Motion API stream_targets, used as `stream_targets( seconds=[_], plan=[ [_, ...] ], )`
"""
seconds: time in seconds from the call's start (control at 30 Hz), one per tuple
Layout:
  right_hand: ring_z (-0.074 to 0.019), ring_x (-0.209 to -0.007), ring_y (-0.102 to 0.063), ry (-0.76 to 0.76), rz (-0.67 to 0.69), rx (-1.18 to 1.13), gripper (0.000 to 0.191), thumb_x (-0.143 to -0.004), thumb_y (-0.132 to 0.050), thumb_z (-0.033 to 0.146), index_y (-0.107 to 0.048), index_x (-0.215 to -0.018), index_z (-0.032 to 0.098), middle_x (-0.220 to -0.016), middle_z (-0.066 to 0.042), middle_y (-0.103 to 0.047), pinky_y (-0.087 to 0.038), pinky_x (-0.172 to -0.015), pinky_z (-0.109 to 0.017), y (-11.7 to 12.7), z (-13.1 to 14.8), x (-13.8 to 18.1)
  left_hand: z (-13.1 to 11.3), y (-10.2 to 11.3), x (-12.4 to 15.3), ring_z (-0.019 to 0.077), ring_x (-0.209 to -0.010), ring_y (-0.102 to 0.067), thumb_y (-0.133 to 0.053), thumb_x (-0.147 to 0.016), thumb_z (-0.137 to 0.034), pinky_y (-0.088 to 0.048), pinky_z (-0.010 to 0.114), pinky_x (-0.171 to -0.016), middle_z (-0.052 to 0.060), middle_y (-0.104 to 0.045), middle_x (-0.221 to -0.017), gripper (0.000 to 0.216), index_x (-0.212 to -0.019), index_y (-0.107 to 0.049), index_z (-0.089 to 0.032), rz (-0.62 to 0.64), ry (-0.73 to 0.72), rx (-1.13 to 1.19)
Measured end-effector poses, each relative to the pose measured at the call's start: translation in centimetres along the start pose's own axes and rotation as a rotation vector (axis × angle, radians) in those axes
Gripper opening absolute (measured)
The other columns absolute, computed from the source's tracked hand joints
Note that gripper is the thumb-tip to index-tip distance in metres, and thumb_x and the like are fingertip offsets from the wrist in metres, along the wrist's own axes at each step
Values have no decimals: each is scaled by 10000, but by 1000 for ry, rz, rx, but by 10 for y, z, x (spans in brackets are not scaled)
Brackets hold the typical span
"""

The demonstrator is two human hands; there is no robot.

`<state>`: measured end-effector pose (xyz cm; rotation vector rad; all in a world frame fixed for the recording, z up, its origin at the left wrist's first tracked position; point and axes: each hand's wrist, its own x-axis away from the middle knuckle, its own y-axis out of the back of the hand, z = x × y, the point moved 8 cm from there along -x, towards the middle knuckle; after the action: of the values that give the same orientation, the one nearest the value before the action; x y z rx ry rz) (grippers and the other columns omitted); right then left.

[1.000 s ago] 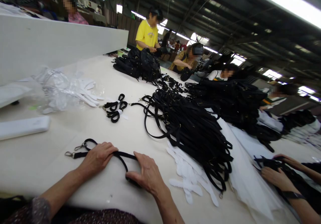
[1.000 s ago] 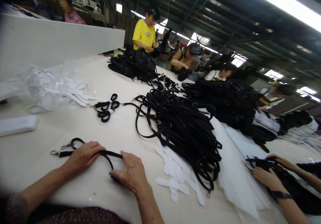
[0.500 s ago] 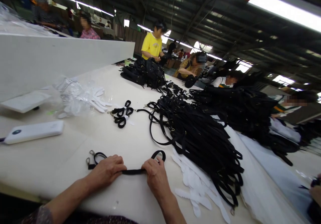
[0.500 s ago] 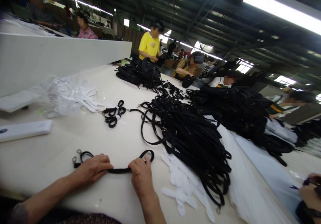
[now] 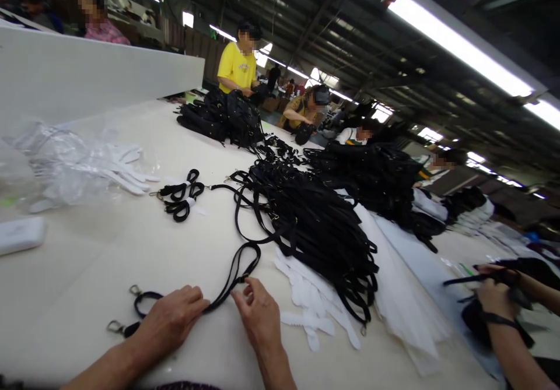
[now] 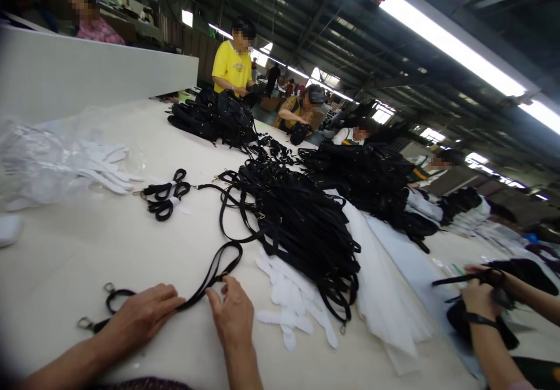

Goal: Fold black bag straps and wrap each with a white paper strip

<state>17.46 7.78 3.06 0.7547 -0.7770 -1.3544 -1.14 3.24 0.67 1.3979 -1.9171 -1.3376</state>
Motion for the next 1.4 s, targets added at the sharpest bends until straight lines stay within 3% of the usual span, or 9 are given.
stream_targets(
  seconds=[0.13,0.27,0.53,0.73,0.9,1.03,1.13,1.23,1.4],
  plan=[
    [-225,-910,-675,182,-9,26,354,-799,-707,303,-631,-1138,233,-1036,-50,-720,-523,-804,-328,-22,25,-10,-25,-16,-6,212,-830,-601,-457,-931,-106,-488,351,-727,30,-660,-898,222,-1003,-615,-246,15,-83,0],
    [-197,-963,-640,416,64,39,360,-818,-556,57,-645,-1092,271,-1007,-17,-709,-513,-840,-295,-47,47,-2,-26,-20,-6,217,-828,-599,-464,-927,-111,-472,352,-710,40,-663,-912,189,-952,-607,-232,32,-99,-3],
    [-196,-958,-636,430,72,-3,491,-799,-510,11,-598,-1206,271,-1026,-16,-708,-511,-836,-301,-47,45,0,3,11,22,205,-840,-616,-431,-958,-121,-480,358,-761,43,-685,-944,290,-1149,-596,-264,1,-119,-105],
    [-193,-927,-647,434,69,47,573,-758,-534,-7,-581,-1242,295,-1011,5,-720,-495,-795,-296,-46,49,-2,6,37,20,300,-1343,-472,-566,-873,-156,-381,524,-1093,48,-571,-1442,163,-926,-663,-276,-149,-130,-218],
    [-192,-816,-612,503,86,185,386,-871,-507,58,-638,-1122,320,-894,4,-708,-433,-716,-301,-43,60,7,11,43,-1,361,-1503,-227,-621,-790,-148,-222,661,-1157,-17,-387,-1601,196,-886,-698,-300,4,-107,-90],
    [-179,-840,-611,486,156,140,311,-892,-522,100,-653,-1080,312,-924,5,-703,-435,-729,-289,-42,59,9,22,36,-12,361,-1443,-357,-630,-781,-166,-191,701,-1147,-13,-544,-1471,309,-1006,-696,-368,183,-64,42],
    [-169,-921,-632,413,216,19,369,-838,-543,62,-649,-1092,308,-993,19,-711,-470,-799,-280,-39,51,7,24,32,-11,247,-1195,-591,-592,-848,-201,-197,625,-1167,-21,-672,-1196,217,-994,-664,-344,249,-28,105],
    [-190,-1012,-639,348,251,-71,399,-809,-641,153,-621,-1178,303,-1098,10,-709,-500,-886,-313,-34,44,6,21,32,-5,183,-1048,-625,-542,-911,-231,-228,544,-1161,-22,-661,-1107,134,-963,-636,-311,240,-15,103],
    [-270,-1301,-516,517,243,-65,839,-717,-789,319,-399,-1457,260,-1445,-85,-544,-433,-1083,-435,-41,58,15,17,29,0,192,-1046,-611,-483,-961,-266,-314,498,-1106,8,-650,-1094,151,-982,-630,-299,178,-26,66]
  ],
)
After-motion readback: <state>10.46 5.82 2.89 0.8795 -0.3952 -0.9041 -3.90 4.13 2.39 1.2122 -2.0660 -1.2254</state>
